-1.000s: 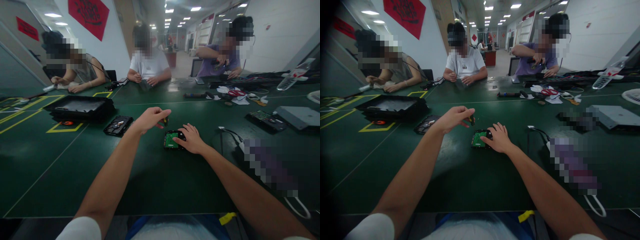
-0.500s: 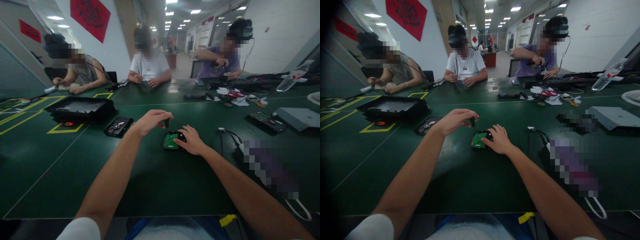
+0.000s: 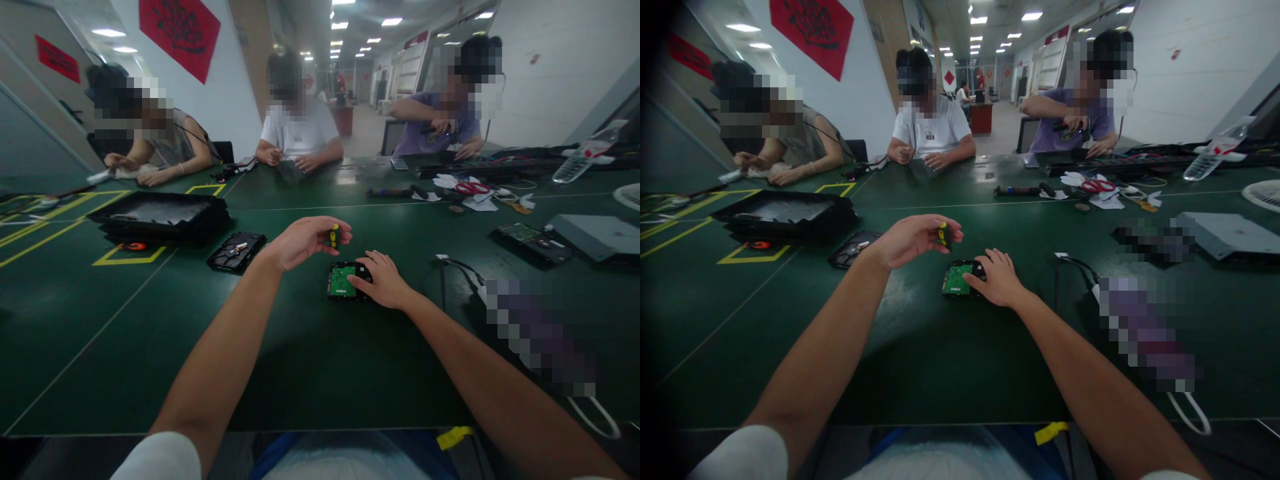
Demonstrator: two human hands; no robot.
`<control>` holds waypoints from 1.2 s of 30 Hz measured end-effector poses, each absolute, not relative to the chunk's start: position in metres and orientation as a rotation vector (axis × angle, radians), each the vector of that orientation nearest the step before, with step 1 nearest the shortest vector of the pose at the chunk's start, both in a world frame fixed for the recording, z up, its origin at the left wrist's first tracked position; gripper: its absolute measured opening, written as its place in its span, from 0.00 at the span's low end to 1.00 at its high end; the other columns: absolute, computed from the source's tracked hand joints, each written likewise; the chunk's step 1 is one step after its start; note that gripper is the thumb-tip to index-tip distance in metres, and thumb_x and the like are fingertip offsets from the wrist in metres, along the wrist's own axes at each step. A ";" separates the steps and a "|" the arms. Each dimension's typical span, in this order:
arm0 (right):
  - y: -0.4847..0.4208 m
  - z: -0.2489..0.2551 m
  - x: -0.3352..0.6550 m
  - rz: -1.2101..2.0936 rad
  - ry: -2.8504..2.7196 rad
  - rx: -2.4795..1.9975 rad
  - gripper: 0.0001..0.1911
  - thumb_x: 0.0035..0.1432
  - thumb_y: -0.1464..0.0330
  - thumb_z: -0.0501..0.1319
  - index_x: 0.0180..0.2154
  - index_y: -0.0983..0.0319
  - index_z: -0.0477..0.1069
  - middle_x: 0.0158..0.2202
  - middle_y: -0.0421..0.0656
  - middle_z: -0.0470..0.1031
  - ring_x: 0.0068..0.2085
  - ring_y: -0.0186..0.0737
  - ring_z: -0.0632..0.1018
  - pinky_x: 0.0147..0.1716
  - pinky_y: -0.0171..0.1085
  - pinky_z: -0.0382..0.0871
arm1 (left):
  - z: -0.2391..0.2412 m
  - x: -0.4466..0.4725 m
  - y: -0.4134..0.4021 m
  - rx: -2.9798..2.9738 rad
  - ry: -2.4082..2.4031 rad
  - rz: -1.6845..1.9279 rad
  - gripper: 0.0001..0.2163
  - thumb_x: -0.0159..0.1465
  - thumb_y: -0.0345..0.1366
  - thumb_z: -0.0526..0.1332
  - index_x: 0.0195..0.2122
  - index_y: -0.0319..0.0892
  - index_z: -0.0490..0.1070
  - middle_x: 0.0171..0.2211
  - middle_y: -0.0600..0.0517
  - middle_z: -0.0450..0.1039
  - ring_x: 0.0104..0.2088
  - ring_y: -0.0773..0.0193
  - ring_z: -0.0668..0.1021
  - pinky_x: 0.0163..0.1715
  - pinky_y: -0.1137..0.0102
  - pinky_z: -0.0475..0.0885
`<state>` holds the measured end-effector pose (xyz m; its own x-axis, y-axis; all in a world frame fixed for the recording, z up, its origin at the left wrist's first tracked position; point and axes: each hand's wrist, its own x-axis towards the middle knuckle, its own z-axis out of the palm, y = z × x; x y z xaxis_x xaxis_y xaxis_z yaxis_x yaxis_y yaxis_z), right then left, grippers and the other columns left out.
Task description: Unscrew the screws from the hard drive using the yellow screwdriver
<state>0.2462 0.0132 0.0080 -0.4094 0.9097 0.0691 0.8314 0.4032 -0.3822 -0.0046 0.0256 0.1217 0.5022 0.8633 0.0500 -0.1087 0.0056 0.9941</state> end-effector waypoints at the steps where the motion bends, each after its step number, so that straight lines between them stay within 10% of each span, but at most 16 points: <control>1: 0.013 0.008 0.246 0.419 -2.396 -1.524 0.45 0.67 0.35 0.48 0.68 0.60 0.68 0.74 0.58 0.60 0.76 0.64 0.55 0.73 0.62 0.44 | 0.122 -0.005 0.025 1.364 0.743 0.878 0.16 0.67 0.45 0.67 0.47 0.38 0.81 0.48 0.39 0.81 0.50 0.52 0.82 0.40 0.66 0.79; 10: 0.014 0.007 0.246 0.420 -2.389 -1.522 0.45 0.67 0.34 0.49 0.68 0.59 0.68 0.74 0.57 0.59 0.76 0.63 0.55 0.73 0.62 0.44 | 0.119 0.001 0.025 1.701 1.077 1.023 0.15 0.65 0.48 0.70 0.42 0.41 0.76 0.35 0.50 0.76 0.34 0.64 0.78 0.29 0.72 0.75; 26: 0.014 0.006 0.246 0.406 -2.390 -1.517 0.45 0.67 0.35 0.49 0.67 0.60 0.68 0.74 0.58 0.60 0.76 0.64 0.56 0.73 0.62 0.46 | 0.116 -0.002 0.028 1.480 0.781 0.964 0.16 0.71 0.49 0.63 0.43 0.38 0.78 0.41 0.43 0.80 0.43 0.56 0.82 0.38 0.66 0.80; 36: 0.015 0.005 0.246 0.411 -2.391 -1.524 0.44 0.68 0.35 0.49 0.67 0.60 0.68 0.74 0.58 0.59 0.76 0.64 0.56 0.73 0.63 0.46 | 0.120 0.001 0.024 1.776 1.088 1.041 0.20 0.66 0.55 0.68 0.37 0.40 0.75 0.35 0.48 0.75 0.33 0.63 0.78 0.26 0.71 0.78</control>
